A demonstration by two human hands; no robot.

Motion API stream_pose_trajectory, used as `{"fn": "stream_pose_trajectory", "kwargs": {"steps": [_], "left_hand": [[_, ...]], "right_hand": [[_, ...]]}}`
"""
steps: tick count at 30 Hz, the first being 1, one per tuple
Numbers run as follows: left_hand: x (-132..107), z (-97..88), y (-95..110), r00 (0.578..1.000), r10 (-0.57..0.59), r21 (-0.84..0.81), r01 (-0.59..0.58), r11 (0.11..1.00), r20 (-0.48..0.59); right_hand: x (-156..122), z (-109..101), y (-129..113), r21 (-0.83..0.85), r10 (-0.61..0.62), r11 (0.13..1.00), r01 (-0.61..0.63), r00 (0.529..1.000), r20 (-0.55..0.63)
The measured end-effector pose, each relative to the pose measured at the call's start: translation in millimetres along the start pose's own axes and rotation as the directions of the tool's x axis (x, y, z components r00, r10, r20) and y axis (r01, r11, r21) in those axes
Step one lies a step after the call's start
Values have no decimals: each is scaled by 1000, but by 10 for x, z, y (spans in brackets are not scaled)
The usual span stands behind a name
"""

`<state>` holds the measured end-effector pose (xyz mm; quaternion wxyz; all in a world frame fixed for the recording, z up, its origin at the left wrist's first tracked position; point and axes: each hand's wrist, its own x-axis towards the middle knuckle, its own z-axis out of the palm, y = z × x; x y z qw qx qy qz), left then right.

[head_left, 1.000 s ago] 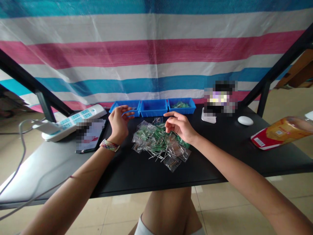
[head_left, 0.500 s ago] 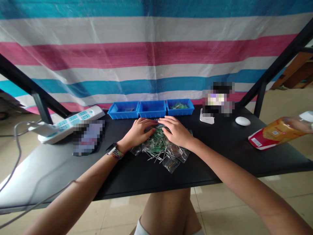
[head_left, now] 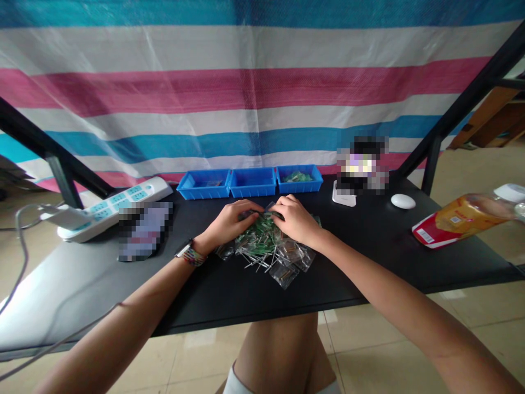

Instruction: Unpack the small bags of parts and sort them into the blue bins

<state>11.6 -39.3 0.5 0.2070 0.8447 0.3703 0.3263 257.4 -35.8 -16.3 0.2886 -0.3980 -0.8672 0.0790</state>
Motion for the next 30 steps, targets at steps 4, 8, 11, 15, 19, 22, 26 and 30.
{"fn": "stream_pose_trajectory", "kwargs": {"steps": [4,8,11,15,19,22,26,30], "left_hand": [[4,-28,36,997,8,44,-5,999,-83],[-25,-162,-36,934,15,332,112,937,-357],[-70,-252,-208,876,-52,439,291,850,-480],[-108,-243,-430,908,-116,474,316,822,-403],[-99,-179,-476,919,-105,480,293,827,-380],[-91,-156,-440,921,-96,473,282,835,-378],[-89,-144,-401,927,-121,476,290,830,-354],[-88,-148,-402,934,-136,473,289,832,-331]], "right_hand": [[12,-57,8,18,-11,1000,12,999,-53],[19,-141,-31,69,9,998,1,989,-148],[16,-152,-54,102,13,995,5,985,-171],[7,-105,-66,94,1,995,15,987,-159],[7,-87,-70,97,-8,995,22,989,-146],[8,-102,-77,109,-10,994,26,989,-145],[6,-125,-97,194,20,981,15,984,-176],[28,-119,-98,427,122,904,-19,969,-215]]}}
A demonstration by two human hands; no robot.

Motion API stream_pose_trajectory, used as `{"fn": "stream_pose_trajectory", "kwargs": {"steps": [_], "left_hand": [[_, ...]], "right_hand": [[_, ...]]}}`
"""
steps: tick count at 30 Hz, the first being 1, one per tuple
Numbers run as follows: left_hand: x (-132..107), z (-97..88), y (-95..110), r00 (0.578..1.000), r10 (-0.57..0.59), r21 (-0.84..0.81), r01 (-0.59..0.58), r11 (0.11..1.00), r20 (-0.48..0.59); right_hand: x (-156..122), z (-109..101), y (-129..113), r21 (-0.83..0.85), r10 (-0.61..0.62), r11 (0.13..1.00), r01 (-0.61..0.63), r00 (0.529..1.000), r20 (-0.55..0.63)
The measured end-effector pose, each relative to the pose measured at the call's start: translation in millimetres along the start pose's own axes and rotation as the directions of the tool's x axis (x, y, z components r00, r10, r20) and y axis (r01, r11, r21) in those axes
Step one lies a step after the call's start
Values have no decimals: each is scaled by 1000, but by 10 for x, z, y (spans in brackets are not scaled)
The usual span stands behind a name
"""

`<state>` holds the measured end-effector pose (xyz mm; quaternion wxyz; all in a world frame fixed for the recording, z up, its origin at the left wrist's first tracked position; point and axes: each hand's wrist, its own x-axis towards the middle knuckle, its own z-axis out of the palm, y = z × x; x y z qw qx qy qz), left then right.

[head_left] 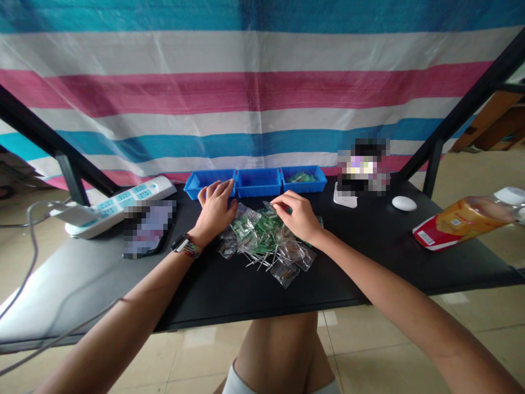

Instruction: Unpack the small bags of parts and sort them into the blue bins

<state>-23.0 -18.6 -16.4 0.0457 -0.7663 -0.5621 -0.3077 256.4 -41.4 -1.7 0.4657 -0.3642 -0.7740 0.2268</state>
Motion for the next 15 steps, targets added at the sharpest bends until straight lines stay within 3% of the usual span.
{"fn": "stream_pose_trajectory", "kwargs": {"steps": [3,7,11,15], "left_hand": [[10,-47,34,999,15,-36,-16,999,-33],[17,-215,224,979,168,-138,-183,973,-113],[-7,-354,453,915,395,-229,-404,886,-84],[-40,-342,552,886,451,-335,-459,823,-107]], "right_hand": [[35,15,34,294,168,943,-157,986,-13],[78,4,40,649,365,678,-345,924,111],[82,-21,-28,777,419,478,-409,884,207],[58,-14,-80,772,400,423,-474,862,311]]}}
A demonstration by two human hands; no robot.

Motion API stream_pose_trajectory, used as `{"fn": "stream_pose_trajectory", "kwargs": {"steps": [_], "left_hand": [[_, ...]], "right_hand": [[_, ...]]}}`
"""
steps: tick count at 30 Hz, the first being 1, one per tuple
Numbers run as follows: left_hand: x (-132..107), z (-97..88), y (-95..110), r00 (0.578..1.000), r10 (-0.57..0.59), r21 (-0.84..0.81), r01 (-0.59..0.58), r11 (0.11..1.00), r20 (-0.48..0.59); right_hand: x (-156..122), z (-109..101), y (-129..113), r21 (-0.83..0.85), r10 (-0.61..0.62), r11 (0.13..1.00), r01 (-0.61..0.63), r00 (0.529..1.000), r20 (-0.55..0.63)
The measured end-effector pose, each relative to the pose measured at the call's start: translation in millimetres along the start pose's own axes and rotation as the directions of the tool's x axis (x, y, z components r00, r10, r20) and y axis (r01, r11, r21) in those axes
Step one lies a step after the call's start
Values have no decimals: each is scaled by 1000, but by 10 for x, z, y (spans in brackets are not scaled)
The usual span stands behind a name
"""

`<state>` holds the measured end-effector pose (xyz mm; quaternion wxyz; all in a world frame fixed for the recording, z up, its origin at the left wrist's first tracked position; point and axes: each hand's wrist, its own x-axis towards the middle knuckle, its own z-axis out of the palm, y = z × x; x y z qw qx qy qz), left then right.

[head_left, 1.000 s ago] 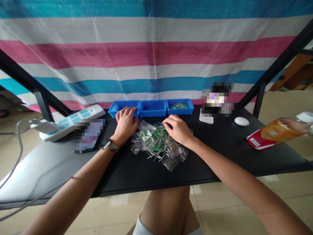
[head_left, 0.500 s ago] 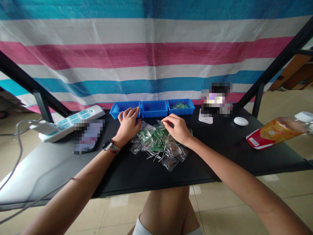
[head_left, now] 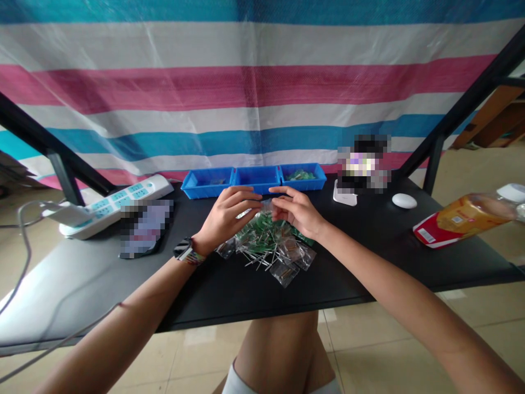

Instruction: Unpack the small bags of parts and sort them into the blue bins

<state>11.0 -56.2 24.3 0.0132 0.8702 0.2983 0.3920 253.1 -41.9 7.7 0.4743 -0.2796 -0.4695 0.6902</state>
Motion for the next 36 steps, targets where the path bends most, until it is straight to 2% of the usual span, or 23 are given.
{"fn": "stream_pose_trajectory", "kwargs": {"steps": [2,5,7,9,13,16,20,22,24,26,27,28,30,31,33,36], "left_hand": [[-5,34,6,998,-51,-64,49,997,-42],[-6,69,12,970,-221,-168,202,965,-101],[-3,81,25,944,-314,-234,283,930,-102],[1,88,40,933,-351,-274,318,908,-81],[-1,98,40,951,-295,-253,264,931,-95],[-5,87,5,976,-150,-118,133,984,-156],[-2,53,-14,995,15,74,-8,997,-103],[-1,51,-9,993,13,65,-5,998,-120],[-1,63,-22,981,-72,9,75,997,-179],[-4,74,-81,935,-239,-84,224,971,-264],[-7,74,-132,891,-336,-141,307,941,-304],[-11,68,-197,833,-434,-211,382,900,-343],[-26,42,-357,715,-581,-324,485,813,-389],[-38,24,-445,664,-625,-352,516,780,-411],[-69,-5,-611,575,-698,-401,571,716,-428],[-128,-7,-780,499,-783,-477,621,622,-371]], "right_hand": [[-13,20,4,-46,9,999,-8,1000,28],[-31,59,6,-153,-32,988,38,999,42],[-38,86,12,-212,-75,974,83,996,47],[-39,101,28,-240,-106,964,113,993,44],[-21,87,71,-217,-112,970,106,994,-17],[-11,71,83,-157,-79,985,72,996,-34],[-27,83,64,-89,-18,996,21,999,30],[-39,85,47,-75,4,997,1,998,63],[-47,68,28,-120,-8,993,16,998,65],[-52,36,10,-287,-95,953,101,995,37],[-54,19,3,-411,-174,895,172,984,35],[-58,6,-1,-539,-263,803,254,963,62],[-74,0,7,-719,-389,557,415,895,216],[-85,9,20,-754,-403,441,487,858,318],[-113,46,64,-765,-350,269,585,800,488],[-147,104,145,-776,-252,117,620,775,580]]}}
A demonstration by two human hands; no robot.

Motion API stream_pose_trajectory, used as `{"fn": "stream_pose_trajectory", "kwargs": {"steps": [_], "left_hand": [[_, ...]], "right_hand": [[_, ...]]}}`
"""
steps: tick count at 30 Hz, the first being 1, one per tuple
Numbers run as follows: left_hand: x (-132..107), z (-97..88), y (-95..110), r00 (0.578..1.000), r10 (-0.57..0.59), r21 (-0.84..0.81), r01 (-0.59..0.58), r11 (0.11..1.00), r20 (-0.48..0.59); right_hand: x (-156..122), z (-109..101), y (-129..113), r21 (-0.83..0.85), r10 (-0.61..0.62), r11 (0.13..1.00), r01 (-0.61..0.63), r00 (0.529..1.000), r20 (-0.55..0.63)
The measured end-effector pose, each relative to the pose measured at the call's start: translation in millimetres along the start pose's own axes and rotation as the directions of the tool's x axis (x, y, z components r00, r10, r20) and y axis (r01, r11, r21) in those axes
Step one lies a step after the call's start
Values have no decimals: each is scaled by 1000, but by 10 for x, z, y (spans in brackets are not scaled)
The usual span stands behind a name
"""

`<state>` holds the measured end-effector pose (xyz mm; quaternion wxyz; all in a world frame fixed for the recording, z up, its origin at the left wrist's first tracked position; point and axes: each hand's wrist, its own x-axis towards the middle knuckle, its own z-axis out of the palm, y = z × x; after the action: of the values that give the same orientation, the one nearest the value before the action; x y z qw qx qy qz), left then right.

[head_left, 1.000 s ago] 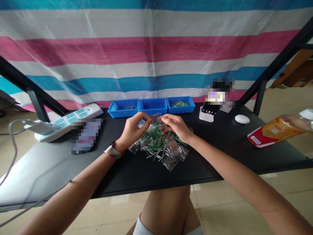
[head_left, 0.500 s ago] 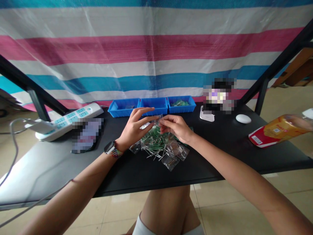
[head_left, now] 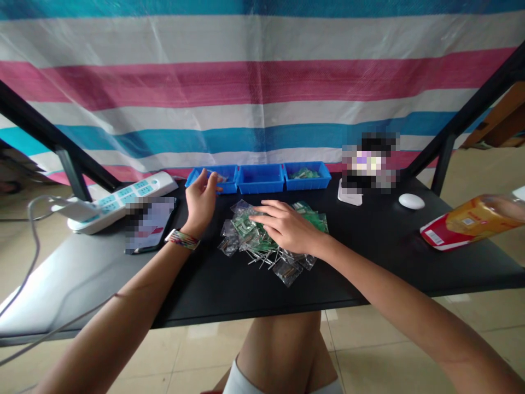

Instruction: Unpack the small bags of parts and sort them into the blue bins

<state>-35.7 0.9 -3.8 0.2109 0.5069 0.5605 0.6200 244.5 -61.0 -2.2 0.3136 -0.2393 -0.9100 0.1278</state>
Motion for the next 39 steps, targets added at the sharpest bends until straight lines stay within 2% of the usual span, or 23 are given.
{"fn": "stream_pose_trajectory", "kwargs": {"steps": [2,5,9,14,20,23,28,32,39], "left_hand": [[3,-1,-56,1000,-25,-42,25,999,3],[-58,21,-61,999,49,-53,-48,997,19],[-177,73,45,982,166,-39,-163,986,87],[-298,125,181,960,210,-11,-212,977,185],[-366,122,204,910,288,15,-306,952,297],[-377,126,209,899,302,7,-321,947,318],[-392,136,228,895,306,12,-327,945,325],[-402,136,232,883,314,23,-343,939,349],[-413,137,244,871,321,31,-357,934,371]], "right_hand": [[-5,40,-11,-51,6,999,-4,1000,23],[-5,59,7,-85,43,996,-42,999,1],[4,58,25,-112,95,989,-100,995,-42],[25,30,2,-195,84,977,-91,995,-44],[22,16,-5,-128,96,987,-99,995,-29],[21,39,7,-149,129,980,-128,992,-8],[35,7,33,-232,104,967,-107,994,-23],[29,-28,43,-195,102,975,-110,994,-47],[18,2,59,-188,145,972,-143,989,-4]]}}
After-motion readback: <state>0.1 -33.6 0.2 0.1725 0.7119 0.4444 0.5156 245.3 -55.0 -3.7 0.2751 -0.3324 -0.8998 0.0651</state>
